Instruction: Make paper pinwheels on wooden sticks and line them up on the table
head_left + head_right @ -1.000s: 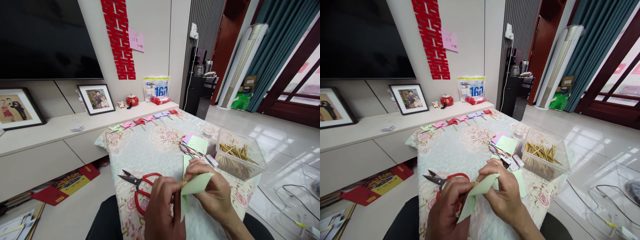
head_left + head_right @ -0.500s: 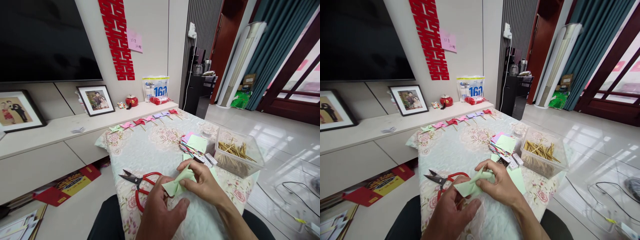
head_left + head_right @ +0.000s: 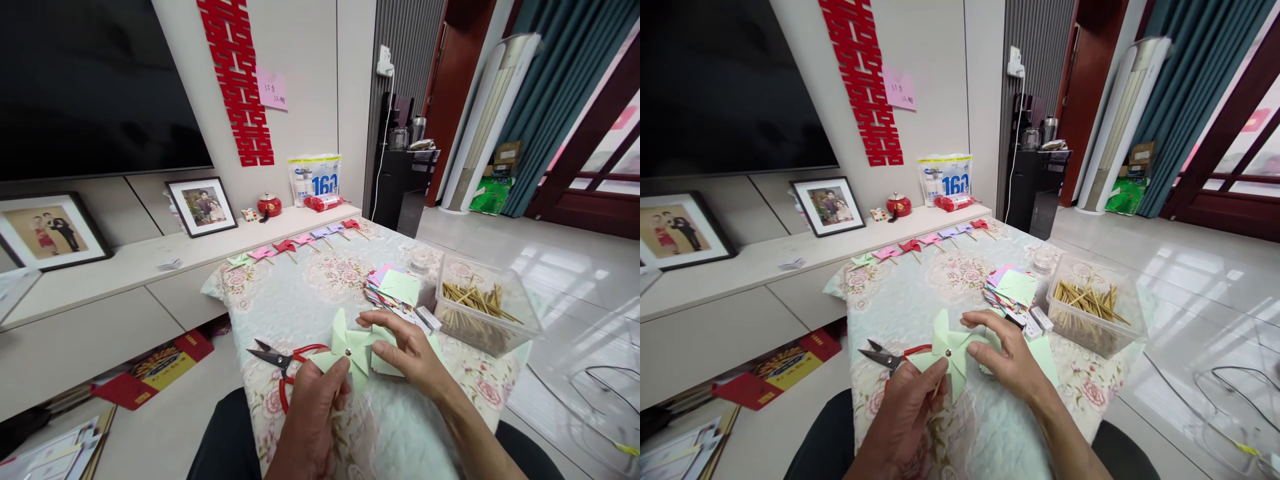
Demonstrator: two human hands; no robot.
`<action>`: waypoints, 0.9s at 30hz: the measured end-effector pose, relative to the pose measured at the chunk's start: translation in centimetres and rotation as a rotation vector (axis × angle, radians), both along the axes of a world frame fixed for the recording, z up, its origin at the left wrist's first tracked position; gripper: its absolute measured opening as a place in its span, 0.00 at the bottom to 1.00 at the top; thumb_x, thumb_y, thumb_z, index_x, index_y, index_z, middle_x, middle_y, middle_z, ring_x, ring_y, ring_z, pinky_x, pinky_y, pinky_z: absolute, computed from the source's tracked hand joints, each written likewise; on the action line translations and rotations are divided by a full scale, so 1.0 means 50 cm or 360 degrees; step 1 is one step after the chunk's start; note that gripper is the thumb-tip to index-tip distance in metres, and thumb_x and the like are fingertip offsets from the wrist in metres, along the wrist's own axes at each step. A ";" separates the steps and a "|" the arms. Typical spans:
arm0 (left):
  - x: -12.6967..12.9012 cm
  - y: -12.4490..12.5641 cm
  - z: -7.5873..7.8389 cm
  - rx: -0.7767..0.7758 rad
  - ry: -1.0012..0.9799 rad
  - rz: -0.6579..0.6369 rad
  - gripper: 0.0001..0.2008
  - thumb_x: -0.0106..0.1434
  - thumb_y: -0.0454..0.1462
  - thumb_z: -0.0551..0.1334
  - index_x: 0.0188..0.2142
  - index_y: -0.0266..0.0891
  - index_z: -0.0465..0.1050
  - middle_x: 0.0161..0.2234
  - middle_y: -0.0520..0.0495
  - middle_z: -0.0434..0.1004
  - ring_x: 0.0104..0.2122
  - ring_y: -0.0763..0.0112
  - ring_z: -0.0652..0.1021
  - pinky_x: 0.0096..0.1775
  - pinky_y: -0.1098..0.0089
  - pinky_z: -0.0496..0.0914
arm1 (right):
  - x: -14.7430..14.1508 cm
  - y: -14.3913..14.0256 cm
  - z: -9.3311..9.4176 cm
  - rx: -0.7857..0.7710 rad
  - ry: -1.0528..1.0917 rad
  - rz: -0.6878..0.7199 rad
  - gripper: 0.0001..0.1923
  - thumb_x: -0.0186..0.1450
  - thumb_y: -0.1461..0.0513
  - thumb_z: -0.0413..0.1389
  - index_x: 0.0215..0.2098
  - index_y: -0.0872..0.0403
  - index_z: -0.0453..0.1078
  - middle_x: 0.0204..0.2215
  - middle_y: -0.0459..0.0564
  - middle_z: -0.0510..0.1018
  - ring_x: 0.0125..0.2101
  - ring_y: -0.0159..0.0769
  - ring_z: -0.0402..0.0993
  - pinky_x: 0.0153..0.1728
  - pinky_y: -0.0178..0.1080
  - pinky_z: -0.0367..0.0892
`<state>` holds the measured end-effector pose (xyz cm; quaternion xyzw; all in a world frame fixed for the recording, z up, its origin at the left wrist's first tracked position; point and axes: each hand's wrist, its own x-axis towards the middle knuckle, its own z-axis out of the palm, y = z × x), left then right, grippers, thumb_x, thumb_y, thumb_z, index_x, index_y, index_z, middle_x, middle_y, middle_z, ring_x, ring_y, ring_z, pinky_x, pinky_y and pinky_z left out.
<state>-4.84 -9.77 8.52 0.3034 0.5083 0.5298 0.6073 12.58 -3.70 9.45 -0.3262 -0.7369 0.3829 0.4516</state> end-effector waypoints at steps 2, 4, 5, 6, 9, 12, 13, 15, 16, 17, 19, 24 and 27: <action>0.001 0.001 -0.010 0.0011 -0.0009 -0.0027 0.20 0.56 0.48 0.66 0.19 0.40 0.61 0.18 0.56 0.60 0.20 0.77 0.60 0.26 0.72 0.57 | -0.001 0.002 -0.003 0.0169 -0.0097 -0.0070 0.16 0.67 0.59 0.57 0.53 0.50 0.73 0.48 0.54 0.78 0.51 0.45 0.73 0.52 0.46 0.68; 0.005 0.002 -0.017 0.0008 0.0064 -0.0005 0.22 0.57 0.48 0.66 0.18 0.40 0.59 0.18 0.56 0.58 0.21 0.76 0.59 0.27 0.71 0.57 | -0.007 0.003 -0.006 0.0351 -0.0184 -0.0106 0.15 0.67 0.62 0.55 0.51 0.50 0.73 0.47 0.54 0.79 0.50 0.44 0.74 0.51 0.45 0.69; 0.007 0.003 -0.019 -0.0002 0.0099 0.0020 0.22 0.57 0.48 0.66 0.18 0.41 0.59 0.18 0.56 0.58 0.21 0.76 0.59 0.26 0.71 0.56 | -0.011 0.004 -0.008 0.0429 -0.0218 -0.0115 0.15 0.67 0.64 0.55 0.51 0.50 0.74 0.47 0.54 0.79 0.50 0.43 0.75 0.50 0.45 0.70; 0.009 0.003 -0.020 -0.0016 0.0116 0.0042 0.22 0.56 0.48 0.67 0.18 0.41 0.59 0.18 0.56 0.58 0.21 0.76 0.59 0.26 0.71 0.56 | -0.015 0.004 -0.010 0.0494 -0.0251 -0.0124 0.15 0.67 0.65 0.54 0.50 0.50 0.74 0.46 0.53 0.79 0.49 0.42 0.75 0.49 0.45 0.70; 0.016 0.007 -0.018 -0.0066 0.0077 0.0040 0.20 0.53 0.47 0.68 0.18 0.40 0.62 0.16 0.57 0.59 0.19 0.76 0.58 0.24 0.72 0.53 | -0.022 0.008 -0.019 0.0609 -0.0337 -0.0156 0.15 0.68 0.67 0.51 0.48 0.50 0.75 0.43 0.53 0.81 0.46 0.41 0.76 0.47 0.45 0.71; 0.019 0.010 -0.014 -0.0077 0.0063 0.0011 0.19 0.52 0.46 0.67 0.16 0.40 0.62 0.14 0.57 0.59 0.18 0.77 0.57 0.24 0.72 0.51 | -0.022 0.011 -0.027 0.0665 -0.0381 -0.0171 0.15 0.68 0.68 0.51 0.46 0.50 0.76 0.41 0.52 0.81 0.44 0.41 0.77 0.46 0.45 0.70; 0.020 0.011 -0.012 -0.0077 0.0066 0.0014 0.19 0.52 0.46 0.67 0.16 0.40 0.62 0.14 0.57 0.58 0.18 0.77 0.56 0.23 0.72 0.50 | -0.021 0.013 -0.030 0.0677 -0.0386 -0.0174 0.15 0.68 0.68 0.51 0.47 0.50 0.76 0.41 0.52 0.82 0.44 0.40 0.77 0.46 0.45 0.70; 0.021 0.011 -0.006 -0.0070 0.0065 0.0019 0.20 0.51 0.46 0.68 0.15 0.41 0.61 0.14 0.57 0.57 0.18 0.77 0.56 0.23 0.72 0.50 | -0.020 0.015 -0.033 0.0704 -0.0383 -0.0180 0.15 0.68 0.68 0.52 0.48 0.50 0.75 0.41 0.52 0.82 0.44 0.41 0.77 0.46 0.46 0.70; 0.021 0.011 -0.003 -0.0074 0.0063 0.0022 0.21 0.51 0.46 0.68 0.14 0.41 0.60 0.13 0.57 0.57 0.18 0.77 0.56 0.23 0.72 0.51 | -0.019 0.016 -0.035 0.0716 -0.0383 -0.0179 0.15 0.69 0.68 0.52 0.49 0.50 0.75 0.41 0.52 0.82 0.44 0.41 0.77 0.46 0.46 0.69; 0.022 0.011 -0.001 -0.0078 0.0059 0.0029 0.21 0.51 0.46 0.68 0.14 0.41 0.60 0.13 0.57 0.57 0.18 0.77 0.56 0.23 0.72 0.51 | -0.019 0.017 -0.036 0.0727 -0.0384 -0.0174 0.15 0.69 0.68 0.51 0.49 0.50 0.75 0.41 0.52 0.82 0.44 0.41 0.78 0.46 0.46 0.69; 0.023 0.011 0.002 -0.0070 0.0043 0.0038 0.21 0.50 0.46 0.68 0.14 0.41 0.60 0.13 0.57 0.57 0.18 0.77 0.56 0.23 0.72 0.51 | -0.019 0.019 -0.038 0.0752 -0.0394 -0.0153 0.14 0.69 0.68 0.51 0.47 0.50 0.75 0.41 0.52 0.82 0.43 0.40 0.78 0.45 0.46 0.70; 0.027 0.018 -0.007 -0.0066 -0.0004 0.0073 0.18 0.48 0.45 0.68 0.17 0.42 0.61 0.13 0.58 0.56 0.17 0.78 0.55 0.22 0.73 0.50 | -0.020 0.021 -0.039 0.0762 -0.0425 -0.0137 0.15 0.69 0.68 0.50 0.46 0.50 0.76 0.40 0.52 0.82 0.43 0.40 0.78 0.45 0.46 0.70; 0.023 0.023 -0.016 -0.0107 0.0049 0.0117 0.16 0.48 0.45 0.69 0.20 0.41 0.63 0.14 0.59 0.58 0.16 0.78 0.56 0.21 0.73 0.50 | -0.015 0.019 -0.033 0.0683 -0.0385 -0.0140 0.17 0.69 0.68 0.48 0.48 0.50 0.76 0.43 0.53 0.81 0.46 0.42 0.77 0.47 0.47 0.70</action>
